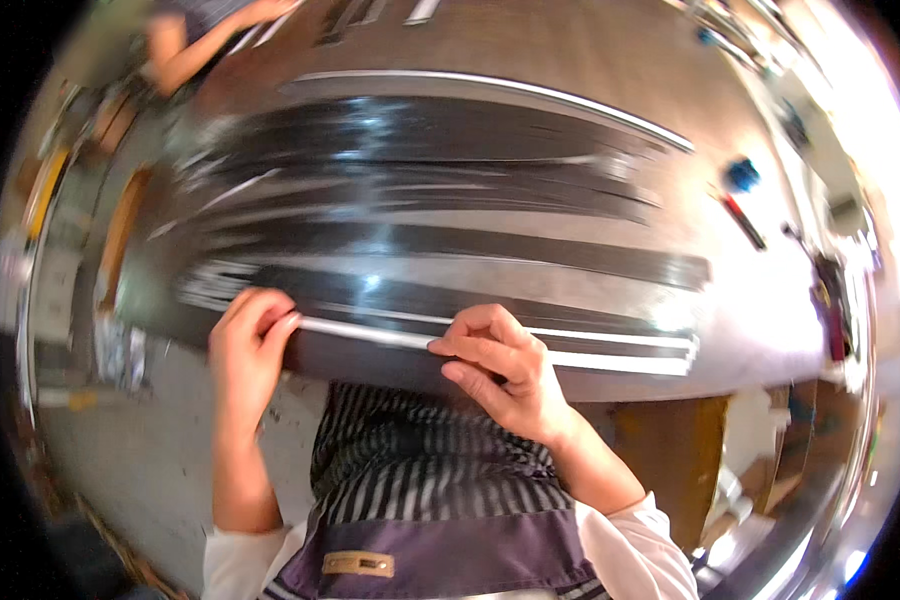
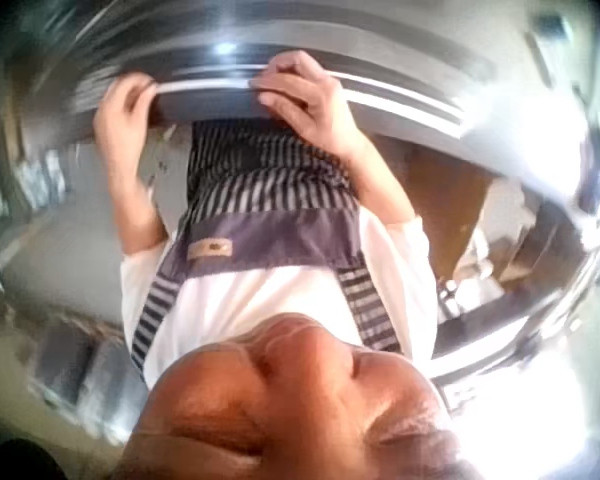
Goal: The person applies long white adhesive strips onto dark metallic ribbons laid out on a large metal workbench. The person handles the strips one at a time, aligning them precisely with the edges of the metallic ribbons before pressing them down by hand.
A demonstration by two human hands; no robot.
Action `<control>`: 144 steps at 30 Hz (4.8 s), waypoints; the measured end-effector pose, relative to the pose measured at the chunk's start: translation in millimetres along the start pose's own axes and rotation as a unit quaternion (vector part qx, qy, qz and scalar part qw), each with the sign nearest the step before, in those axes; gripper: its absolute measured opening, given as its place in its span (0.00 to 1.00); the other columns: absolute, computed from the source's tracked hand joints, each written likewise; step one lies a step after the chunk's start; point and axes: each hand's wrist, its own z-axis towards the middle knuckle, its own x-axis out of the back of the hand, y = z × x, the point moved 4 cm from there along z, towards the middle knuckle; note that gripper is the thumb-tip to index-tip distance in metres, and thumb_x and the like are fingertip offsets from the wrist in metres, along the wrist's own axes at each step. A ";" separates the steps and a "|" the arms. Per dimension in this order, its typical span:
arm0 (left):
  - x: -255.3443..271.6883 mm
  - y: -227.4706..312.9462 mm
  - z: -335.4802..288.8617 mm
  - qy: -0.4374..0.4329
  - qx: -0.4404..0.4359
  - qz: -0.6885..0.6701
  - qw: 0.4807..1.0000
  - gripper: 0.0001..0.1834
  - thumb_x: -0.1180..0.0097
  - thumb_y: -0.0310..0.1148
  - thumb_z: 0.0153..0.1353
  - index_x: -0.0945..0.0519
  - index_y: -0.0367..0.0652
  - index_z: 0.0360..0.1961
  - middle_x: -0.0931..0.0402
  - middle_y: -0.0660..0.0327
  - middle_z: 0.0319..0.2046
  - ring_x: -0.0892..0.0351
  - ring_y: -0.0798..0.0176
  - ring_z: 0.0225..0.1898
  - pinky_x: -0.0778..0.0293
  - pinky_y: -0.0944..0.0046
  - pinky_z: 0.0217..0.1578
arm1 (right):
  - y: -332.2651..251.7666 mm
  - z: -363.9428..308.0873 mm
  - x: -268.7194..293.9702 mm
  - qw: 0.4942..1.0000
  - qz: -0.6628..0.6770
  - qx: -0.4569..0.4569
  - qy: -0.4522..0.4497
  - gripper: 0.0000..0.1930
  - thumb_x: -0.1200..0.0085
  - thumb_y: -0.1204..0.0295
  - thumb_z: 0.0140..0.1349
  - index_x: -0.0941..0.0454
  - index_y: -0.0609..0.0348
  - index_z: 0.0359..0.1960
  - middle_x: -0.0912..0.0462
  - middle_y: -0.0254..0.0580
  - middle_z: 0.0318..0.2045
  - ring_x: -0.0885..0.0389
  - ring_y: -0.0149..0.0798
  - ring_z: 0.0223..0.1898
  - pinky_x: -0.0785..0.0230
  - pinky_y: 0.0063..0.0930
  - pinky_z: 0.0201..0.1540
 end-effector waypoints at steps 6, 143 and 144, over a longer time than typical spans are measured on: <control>-12.5 37.3 -20.4 0.056 -0.029 0.034 0.997 0.07 0.40 0.20 0.57 0.21 0.35 0.37 0.23 0.58 0.34 0.23 0.64 0.32 0.28 0.67 0.34 | 5.4 -39.8 99.8 0.975 -0.069 -0.037 0.206 0.10 0.42 0.83 0.58 0.17 0.62 0.41 0.20 0.43 0.40 0.20 0.38 0.41 0.27 0.28 0.45; 8.7 -35.9 -59.2 0.032 0.135 -0.667 0.732 0.16 0.51 0.29 0.71 0.27 0.33 0.56 0.25 0.52 0.46 0.22 0.68 0.40 0.19 0.75 0.37 | -1.7 -144.2 115.0 0.850 0.234 -0.086 0.465 0.11 0.48 0.74 0.69 0.29 0.65 0.51 0.17 0.50 0.34 0.16 0.35 0.30 0.22 0.23 0.31; 4.6 -37.6 -58.5 0.020 0.134 -0.673 0.727 0.16 0.51 0.29 0.71 0.28 0.33 0.56 0.25 0.52 0.47 0.22 0.68 0.40 0.19 0.75 0.37 | -2.4 -148.9 119.3 0.854 0.220 -0.086 0.464 0.12 0.49 0.74 0.70 0.29 0.65 0.51 0.16 0.51 0.35 0.16 0.36 0.30 0.21 0.23 0.31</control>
